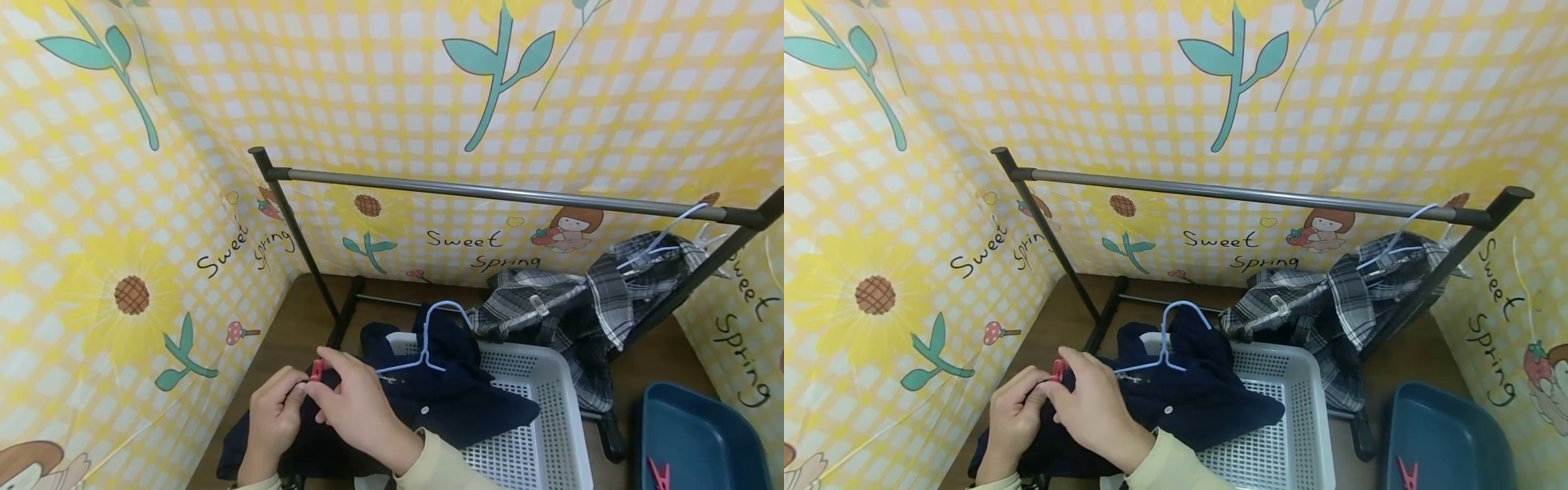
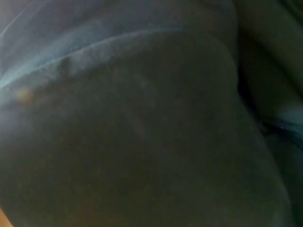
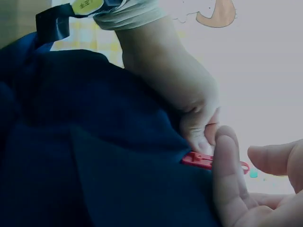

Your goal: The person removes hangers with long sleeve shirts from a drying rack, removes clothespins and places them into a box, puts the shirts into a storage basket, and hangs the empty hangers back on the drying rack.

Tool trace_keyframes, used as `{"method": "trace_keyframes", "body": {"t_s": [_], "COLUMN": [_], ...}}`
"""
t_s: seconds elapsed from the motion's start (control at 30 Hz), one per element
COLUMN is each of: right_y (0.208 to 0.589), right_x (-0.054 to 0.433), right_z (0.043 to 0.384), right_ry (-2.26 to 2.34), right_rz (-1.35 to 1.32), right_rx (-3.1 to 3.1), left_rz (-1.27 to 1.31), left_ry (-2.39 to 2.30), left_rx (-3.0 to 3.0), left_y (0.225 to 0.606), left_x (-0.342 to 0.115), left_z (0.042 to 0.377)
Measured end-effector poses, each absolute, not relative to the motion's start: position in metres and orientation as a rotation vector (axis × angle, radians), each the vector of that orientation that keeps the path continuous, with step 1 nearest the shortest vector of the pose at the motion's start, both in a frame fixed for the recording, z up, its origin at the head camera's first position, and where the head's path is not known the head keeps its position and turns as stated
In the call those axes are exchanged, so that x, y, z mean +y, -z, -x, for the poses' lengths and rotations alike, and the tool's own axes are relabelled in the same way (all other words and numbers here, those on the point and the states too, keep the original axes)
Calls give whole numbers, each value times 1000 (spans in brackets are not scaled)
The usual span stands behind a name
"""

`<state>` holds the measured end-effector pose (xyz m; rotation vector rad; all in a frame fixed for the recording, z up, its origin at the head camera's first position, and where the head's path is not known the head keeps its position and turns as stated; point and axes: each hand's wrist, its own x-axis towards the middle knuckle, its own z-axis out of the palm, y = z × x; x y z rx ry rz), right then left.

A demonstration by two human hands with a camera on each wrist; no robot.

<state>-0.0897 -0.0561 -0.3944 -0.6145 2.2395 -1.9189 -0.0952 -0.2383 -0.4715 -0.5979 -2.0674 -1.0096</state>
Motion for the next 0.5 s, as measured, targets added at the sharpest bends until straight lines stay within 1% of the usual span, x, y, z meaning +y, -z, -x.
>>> {"method": "trace_keyframes", "body": {"t_s": [0.27, 0.4, 0.5], "right_y": [403, 409, 416], "right_x": [-62, -64, -66], "right_z": [95, 97, 98], "right_ry": [1887, 1913, 1958], "right_rz": [706, 800, 921], "right_rx": [2437, 2523, 2599], "left_rz": [591, 593, 590], "left_ry": [988, 970, 972], "left_rx": [-2096, -2083, -2095], "left_y": [472, 473, 472], "left_x": [-236, -236, -236], "left_z": [93, 95, 94]}}
